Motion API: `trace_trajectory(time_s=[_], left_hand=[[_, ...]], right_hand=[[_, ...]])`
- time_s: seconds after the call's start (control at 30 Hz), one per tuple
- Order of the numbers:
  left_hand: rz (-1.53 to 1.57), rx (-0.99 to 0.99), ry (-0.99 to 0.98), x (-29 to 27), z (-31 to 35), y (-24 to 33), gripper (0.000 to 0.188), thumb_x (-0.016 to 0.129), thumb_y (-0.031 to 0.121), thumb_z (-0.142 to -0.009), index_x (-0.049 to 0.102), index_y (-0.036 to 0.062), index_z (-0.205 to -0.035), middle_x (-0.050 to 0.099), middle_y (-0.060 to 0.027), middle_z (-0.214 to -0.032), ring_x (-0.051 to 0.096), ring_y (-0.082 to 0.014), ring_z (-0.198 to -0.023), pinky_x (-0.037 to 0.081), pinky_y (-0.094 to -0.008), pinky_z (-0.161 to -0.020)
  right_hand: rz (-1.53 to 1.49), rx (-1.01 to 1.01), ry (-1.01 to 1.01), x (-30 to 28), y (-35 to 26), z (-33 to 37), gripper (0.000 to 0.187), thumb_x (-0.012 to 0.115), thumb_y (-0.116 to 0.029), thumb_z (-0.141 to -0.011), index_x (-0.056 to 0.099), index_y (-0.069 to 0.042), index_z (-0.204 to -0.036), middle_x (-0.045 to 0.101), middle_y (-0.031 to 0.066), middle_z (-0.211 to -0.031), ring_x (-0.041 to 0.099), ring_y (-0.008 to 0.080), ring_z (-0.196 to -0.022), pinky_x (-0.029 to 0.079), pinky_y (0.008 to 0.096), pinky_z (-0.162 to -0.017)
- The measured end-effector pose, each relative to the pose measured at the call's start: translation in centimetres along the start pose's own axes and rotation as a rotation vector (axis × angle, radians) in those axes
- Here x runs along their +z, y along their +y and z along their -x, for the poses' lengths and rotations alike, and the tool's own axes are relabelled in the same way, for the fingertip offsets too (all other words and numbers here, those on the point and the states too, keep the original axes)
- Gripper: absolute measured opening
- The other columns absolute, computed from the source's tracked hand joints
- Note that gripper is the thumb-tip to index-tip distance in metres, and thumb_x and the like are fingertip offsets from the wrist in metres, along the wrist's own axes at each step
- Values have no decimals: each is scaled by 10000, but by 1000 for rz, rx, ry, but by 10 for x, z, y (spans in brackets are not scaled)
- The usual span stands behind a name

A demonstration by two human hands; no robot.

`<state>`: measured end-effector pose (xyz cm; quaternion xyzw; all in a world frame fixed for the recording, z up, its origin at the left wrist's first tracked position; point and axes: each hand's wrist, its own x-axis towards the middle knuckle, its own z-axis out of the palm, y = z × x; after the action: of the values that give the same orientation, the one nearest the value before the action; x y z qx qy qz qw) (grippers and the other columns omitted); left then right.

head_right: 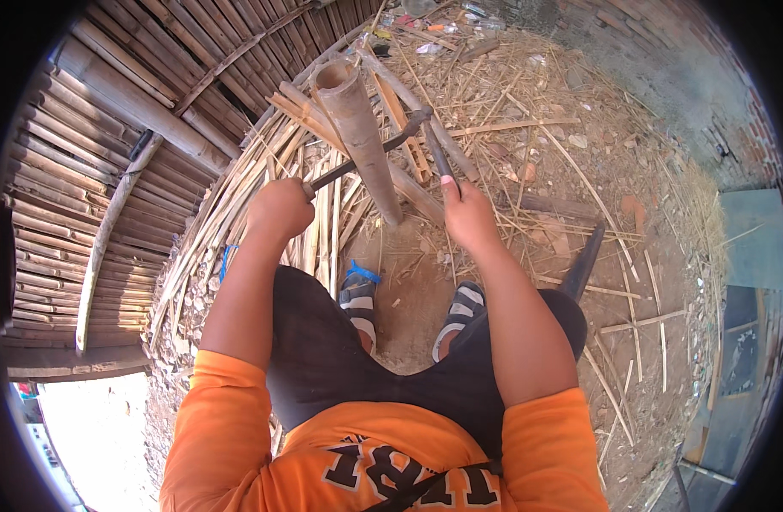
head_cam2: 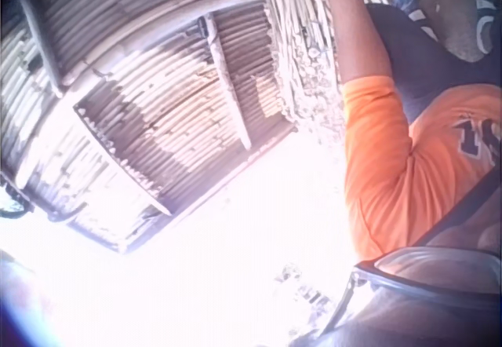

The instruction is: The person splits a piece of bamboo by driving a metal tool into it with a hammer and then pulling the segments apart by hand.

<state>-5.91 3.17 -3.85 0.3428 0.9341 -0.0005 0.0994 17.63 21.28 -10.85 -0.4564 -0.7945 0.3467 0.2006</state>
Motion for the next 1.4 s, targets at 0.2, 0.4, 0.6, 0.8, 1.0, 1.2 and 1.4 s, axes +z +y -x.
trace_trajectory(time_s=[0.2, 0.4, 0.6, 0.8, 1.0, 1.2, 1.4], left_hand=[[2, 10, -53, -11, 6, 3, 274, 632, 223, -896, 763, 85, -1095, 734, -181, -1117, 716, -333, -1040, 571, -441, -904], [-24, 26, -29, -10, 4, 0, 268, 624, 206, -887, 765, 90, -1084, 741, -189, -1077, 722, -341, -1010, 577, -446, -887], [-33, 44, -42, -8, 6, -3, 257, 621, 206, -881, 765, 105, -1069, 741, -188, -1061, 724, -348, -984, 579, -453, -869], [-41, 24, -35, -10, 5, -3, 267, 625, 202, -865, 756, 105, -1077, 742, -183, -1042, 716, -346, -993, 567, -460, -880], [-54, 14, -44, -9, -1, 1, 263, 618, 198, -872, 762, 118, -1078, 741, -184, -1059, 715, -347, -1001, 564, -450, -890], [-50, 29, -51, -12, 1, -6, 257, 627, 197, -865, 770, 113, -1060, 741, -184, -1063, 717, -341, -997, 567, -449, -882], [-77, 26, -54, -11, -1, -4, 260, 628, 220, -880, 764, 89, -1058, 745, -169, -1049, 717, -337, -995, 567, -452, -876]], right_hand=[[-339, -79, 178, -31, -34, -1, 562, 447, -503, -1064, 619, 22, -963, 570, 156, -687, 576, 295, -670, 460, 454, -673], [-37, 24, -54, 0, -8, -3, 535, 446, -484, -1068, 609, 11, -947, 598, 139, -719, 584, 266, -672, 467, 419, -667], [-347, -72, 177, -14, -29, 5, 529, 468, -466, -1064, 595, 29, -926, 611, 170, -720, 602, 323, -659, 474, 437, -666], [-144, 83, 4, -9, -18, -1, 574, 460, -493, -1053, 608, 41, -900, 644, 269, -801, 634, 463, -786, 486, 489, -720], [-219, 27, 95, 8, -2, 1, 572, 449, -494, -1055, 615, 34, -908, 634, 260, -794, 628, 433, -801, 477, 492, -761], [-205, 36, 58, 5, -11, -1, 568, 422, -481, -1072, 598, 35, -910, 608, 216, -753, 604, 385, -729, 473, 474, -724], [-66, -54, 65, 33, 9, 13, 528, 462, -473, -1069, 584, 19, -919, 566, 160, -700, 569, 312, -680, 455, 415, -642]])
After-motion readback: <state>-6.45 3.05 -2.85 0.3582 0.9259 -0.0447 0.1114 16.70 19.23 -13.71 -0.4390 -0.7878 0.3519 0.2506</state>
